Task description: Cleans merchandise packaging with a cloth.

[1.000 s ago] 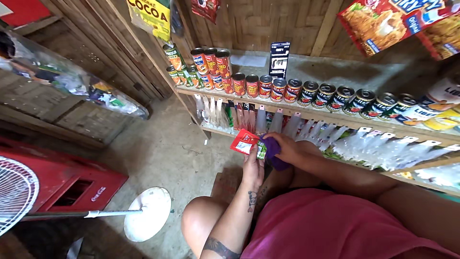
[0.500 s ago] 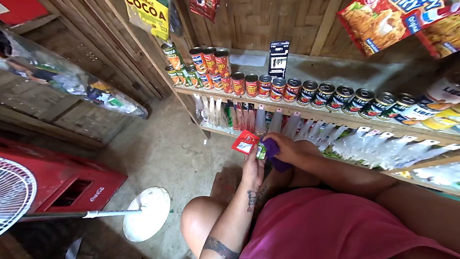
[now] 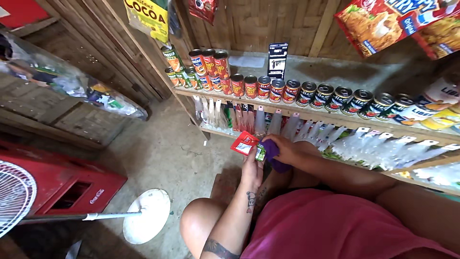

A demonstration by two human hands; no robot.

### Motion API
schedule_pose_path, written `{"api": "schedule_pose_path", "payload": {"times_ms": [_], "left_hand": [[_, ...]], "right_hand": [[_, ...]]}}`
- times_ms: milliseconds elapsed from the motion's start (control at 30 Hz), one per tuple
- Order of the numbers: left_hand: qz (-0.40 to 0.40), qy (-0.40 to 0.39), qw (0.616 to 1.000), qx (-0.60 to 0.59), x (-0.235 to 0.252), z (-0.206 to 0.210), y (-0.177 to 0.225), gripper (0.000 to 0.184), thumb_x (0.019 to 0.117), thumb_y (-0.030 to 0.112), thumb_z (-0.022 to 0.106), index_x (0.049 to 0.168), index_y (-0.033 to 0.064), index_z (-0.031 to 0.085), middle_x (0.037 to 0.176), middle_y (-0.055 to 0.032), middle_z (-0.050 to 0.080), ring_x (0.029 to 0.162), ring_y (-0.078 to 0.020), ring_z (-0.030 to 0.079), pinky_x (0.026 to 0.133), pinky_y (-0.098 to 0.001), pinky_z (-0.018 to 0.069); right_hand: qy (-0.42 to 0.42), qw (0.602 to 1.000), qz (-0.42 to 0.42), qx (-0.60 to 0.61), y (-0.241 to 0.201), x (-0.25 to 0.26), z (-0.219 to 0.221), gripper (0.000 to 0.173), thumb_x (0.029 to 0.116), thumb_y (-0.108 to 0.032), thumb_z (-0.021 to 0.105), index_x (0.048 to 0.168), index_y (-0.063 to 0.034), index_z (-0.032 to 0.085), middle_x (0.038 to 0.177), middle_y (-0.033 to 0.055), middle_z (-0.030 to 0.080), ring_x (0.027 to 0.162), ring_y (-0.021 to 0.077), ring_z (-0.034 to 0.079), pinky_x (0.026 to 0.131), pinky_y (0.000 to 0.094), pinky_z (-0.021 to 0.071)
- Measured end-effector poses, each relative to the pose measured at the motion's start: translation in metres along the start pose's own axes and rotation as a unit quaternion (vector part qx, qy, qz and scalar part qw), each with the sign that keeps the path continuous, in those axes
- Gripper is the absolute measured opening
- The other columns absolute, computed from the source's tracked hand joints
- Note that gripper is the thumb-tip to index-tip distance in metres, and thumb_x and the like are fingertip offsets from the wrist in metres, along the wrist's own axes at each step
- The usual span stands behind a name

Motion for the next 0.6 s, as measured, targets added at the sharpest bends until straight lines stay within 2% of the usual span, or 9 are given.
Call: {"api": "schedule_pose_path", "payload": {"times_ms": [233,600], "left_hand": [[-0.005,0.002,1.000,0.007,-0.0007,0.0010,-0.0003,0.033,0.1096,0.016,0.040,0.140,0.0034,0.039,0.116,-0.0156,0.063,0.103,-0.0231,0.066,0.092,-0.0393,0.0552],[-0.002,-0.002,1.000,-0.001,-0.0016,0.0017,-0.0005,0.031,0.1097,0.014,0.039,0.139,0.0027,0.040,0.114,-0.0153,0.064,0.100,-0.0220,0.066,0.091,-0.0383,0.0554]], "right_hand": [[0.001,1.000,0.015,-0.007,-0.0021,-0.0025,0.0001,0.051,0.0851,-0.008,0.076,0.134,-0.0064,0.060,0.124,0.0208,0.067,0.116,0.0392,0.064,0.099,0.0587,0.0507],[-0.030,0.999,0.030,-0.015,-0.0059,-0.0005,-0.0010,0.054,0.0855,-0.009,0.075,0.136,-0.0056,0.058,0.128,0.0203,0.065,0.120,0.0371,0.062,0.103,0.0566,0.0489]]}}
Point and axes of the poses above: each hand's wrist, its own x-axis towards the middle knuckle, its own z-axis out of the palm, y = z × x, the point moved 2 cm from there along x, towards the middle knuckle
